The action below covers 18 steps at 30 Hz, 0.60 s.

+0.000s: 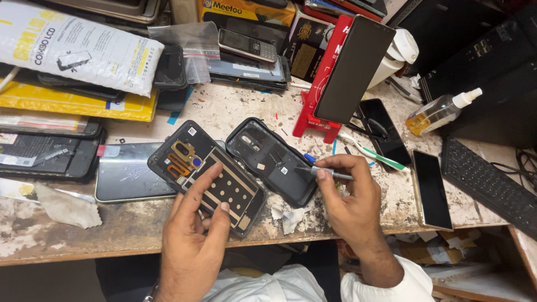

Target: The person uses a screwdriver to remove screws from the back of a disassembled smartphone, then applies adhesive from a tube to the phone frame. The person handles the phone casing and a separate back cover, placing them on the workbench.

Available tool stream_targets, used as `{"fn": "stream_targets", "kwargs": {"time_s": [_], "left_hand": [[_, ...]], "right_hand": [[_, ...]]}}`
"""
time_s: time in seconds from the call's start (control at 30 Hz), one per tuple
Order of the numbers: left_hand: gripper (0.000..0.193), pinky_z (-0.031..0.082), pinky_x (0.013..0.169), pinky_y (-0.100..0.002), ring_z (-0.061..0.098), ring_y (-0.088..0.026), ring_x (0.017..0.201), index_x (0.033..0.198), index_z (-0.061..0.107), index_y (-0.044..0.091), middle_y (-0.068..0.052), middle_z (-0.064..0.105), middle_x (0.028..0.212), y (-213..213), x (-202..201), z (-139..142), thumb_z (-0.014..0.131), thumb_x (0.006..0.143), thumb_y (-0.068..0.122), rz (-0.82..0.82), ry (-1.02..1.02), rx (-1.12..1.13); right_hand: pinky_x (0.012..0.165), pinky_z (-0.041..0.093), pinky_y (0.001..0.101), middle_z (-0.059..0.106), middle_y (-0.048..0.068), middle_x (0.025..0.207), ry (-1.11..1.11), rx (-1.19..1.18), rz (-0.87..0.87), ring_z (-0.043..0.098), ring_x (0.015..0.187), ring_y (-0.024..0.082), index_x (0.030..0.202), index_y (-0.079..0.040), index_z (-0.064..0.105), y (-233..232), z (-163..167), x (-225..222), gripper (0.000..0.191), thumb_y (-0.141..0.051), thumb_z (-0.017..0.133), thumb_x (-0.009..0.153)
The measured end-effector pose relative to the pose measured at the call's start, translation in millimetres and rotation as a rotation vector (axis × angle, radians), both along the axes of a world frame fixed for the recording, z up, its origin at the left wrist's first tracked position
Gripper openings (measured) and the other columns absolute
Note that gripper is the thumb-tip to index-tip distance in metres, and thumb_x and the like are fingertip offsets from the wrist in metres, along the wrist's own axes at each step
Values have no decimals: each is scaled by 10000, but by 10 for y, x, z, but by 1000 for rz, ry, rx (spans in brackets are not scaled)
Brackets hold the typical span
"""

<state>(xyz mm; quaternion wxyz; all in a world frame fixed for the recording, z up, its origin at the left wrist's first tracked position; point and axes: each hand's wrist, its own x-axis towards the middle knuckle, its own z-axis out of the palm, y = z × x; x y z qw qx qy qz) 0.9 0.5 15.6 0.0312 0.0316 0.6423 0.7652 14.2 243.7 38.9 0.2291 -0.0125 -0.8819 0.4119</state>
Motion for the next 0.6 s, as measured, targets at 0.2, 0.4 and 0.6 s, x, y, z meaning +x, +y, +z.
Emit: {"fn": "stream_targets", "kwargs": {"time_s": [0.2, 0.4, 0.6], "left_hand": [[544, 624, 859, -274, 648, -143, 1153, 1428, 550, 48, -107, 561, 1275, 4, 0, 0, 548, 902, -87, 3, 7, -4], [497, 618, 835, -262, 673, -140, 1116, 1384, 591, 50, -96, 575, 1240, -1, 13, -2, 562, 903, -67, 3, -43, -6], [269, 613, 780, -239, 683, -108, 1020, 1194, 720, 16, -65, 609, 1172, 27, 2, -16, 642, 936, -4, -10, 7, 87]], "right_hand": [[841, 615, 302, 749, 115, 1067, -23, 10, 16, 748, 964, 163, 1119, -2, 564, 30, -35, -3, 187, -41, 667, 968], [861, 602, 297, 727, 129, 1096, 8, -82, 55, 722, 999, 182, 1150, 10, 545, 2, -67, 24, 203, 10, 656, 980], [938, 560, 309, 654, 167, 1191, 134, -252, 191, 662, 1110, 205, 1197, 7, 506, -180, 40, 210, 290, 117, 632, 961]]}}
